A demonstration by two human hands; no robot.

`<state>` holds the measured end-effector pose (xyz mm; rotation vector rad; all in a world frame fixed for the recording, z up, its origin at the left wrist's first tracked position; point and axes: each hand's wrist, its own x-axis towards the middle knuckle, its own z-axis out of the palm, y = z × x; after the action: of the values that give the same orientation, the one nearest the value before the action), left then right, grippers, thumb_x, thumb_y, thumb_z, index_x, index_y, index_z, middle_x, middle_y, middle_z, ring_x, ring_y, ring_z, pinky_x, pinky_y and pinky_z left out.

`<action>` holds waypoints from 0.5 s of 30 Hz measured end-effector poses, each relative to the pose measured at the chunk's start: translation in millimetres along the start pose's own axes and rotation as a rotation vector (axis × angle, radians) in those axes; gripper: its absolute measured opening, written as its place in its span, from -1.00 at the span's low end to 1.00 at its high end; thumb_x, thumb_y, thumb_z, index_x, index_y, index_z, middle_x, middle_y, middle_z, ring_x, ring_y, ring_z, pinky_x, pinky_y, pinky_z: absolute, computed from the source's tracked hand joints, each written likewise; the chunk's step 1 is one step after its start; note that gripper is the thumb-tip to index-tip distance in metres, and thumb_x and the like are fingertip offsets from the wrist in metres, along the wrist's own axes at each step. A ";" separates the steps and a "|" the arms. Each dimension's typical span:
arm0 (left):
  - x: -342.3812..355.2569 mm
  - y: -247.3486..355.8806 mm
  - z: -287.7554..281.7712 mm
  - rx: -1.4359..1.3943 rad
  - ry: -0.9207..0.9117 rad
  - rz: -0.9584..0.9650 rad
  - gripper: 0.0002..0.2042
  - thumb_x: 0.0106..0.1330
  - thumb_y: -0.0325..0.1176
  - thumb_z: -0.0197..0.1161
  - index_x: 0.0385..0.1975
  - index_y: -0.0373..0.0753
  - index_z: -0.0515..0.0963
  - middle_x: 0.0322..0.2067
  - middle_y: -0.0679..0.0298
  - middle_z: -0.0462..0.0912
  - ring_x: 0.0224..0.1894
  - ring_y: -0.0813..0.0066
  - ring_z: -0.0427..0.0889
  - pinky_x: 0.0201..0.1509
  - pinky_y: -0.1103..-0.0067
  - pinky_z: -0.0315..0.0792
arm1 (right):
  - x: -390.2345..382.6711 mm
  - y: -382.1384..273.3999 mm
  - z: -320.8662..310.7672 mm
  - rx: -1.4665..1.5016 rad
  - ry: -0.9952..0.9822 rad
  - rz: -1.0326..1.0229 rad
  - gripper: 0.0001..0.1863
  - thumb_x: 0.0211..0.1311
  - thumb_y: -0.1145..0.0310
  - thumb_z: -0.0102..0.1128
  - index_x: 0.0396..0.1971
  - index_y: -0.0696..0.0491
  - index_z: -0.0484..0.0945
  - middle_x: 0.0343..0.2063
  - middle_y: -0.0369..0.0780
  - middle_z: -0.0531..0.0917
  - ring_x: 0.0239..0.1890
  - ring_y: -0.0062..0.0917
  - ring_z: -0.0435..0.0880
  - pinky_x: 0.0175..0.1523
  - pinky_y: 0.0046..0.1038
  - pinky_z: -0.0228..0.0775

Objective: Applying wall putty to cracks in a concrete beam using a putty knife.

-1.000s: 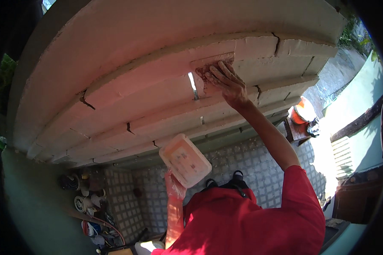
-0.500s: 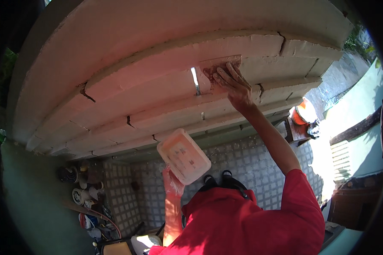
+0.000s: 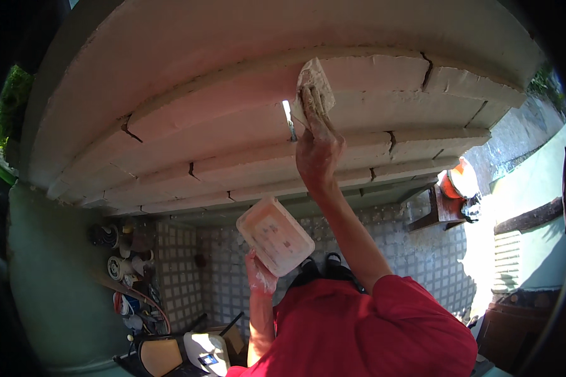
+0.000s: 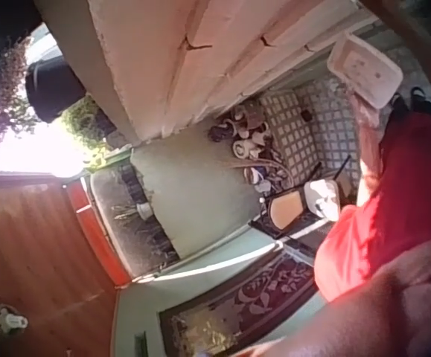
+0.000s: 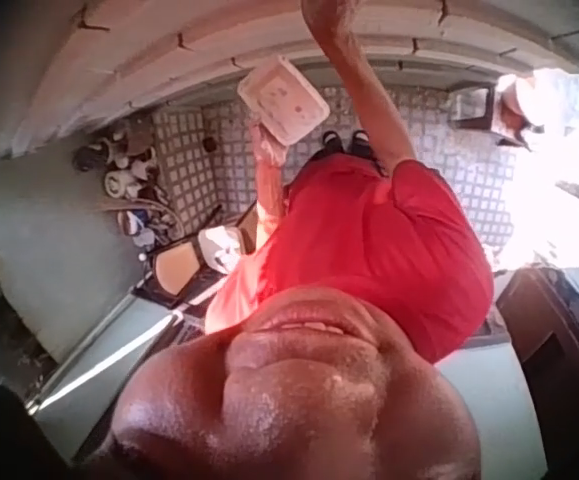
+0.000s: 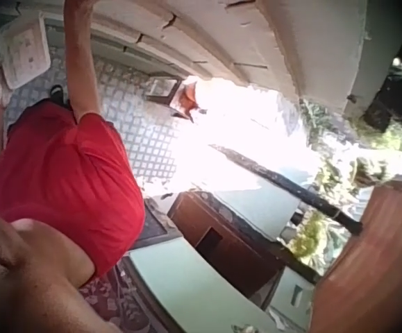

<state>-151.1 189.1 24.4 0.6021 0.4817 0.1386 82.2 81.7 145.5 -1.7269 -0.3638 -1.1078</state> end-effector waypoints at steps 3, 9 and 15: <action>-5.1 -4.3 1.1 -0.002 0.069 0.036 -0.42 0.30 -0.11 -0.02 0.29 -0.20 0.16 0.24 0.21 0.32 0.26 0.25 0.32 0.30 0.31 0.26 | -20.1 -10.6 13.3 0.179 -0.006 -0.049 -0.43 -0.08 0.81 -0.09 0.01 0.14 0.53 -0.07 0.04 0.58 0.05 -0.07 0.54 0.03 -0.25 0.48; -11.5 -8.7 -4.4 -0.026 0.046 0.057 -0.41 0.29 -0.10 0.00 0.30 -0.19 0.15 0.24 0.21 0.31 0.27 0.24 0.31 0.31 0.29 0.25 | 11.1 -5.5 -36.0 0.184 0.109 0.137 -0.64 0.02 0.76 -0.02 -0.16 0.25 0.58 -0.29 0.09 0.63 -0.17 -0.32 0.71 -0.22 -0.49 0.48; -9.5 -11.9 0.9 -0.035 0.008 0.080 -0.40 0.29 -0.09 0.02 0.29 -0.22 0.14 0.23 0.19 0.32 0.26 0.22 0.33 0.31 0.29 0.25 | 16.4 -17.5 0.8 0.099 0.019 0.075 -0.50 -0.06 0.79 -0.07 -0.02 0.24 0.52 -0.12 0.08 0.59 -0.09 -0.05 0.61 -0.08 -0.24 0.50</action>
<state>-159.2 176.4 22.0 0.5873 0.4619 0.2246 79.4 86.1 168.9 -1.6287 -0.3335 -1.0346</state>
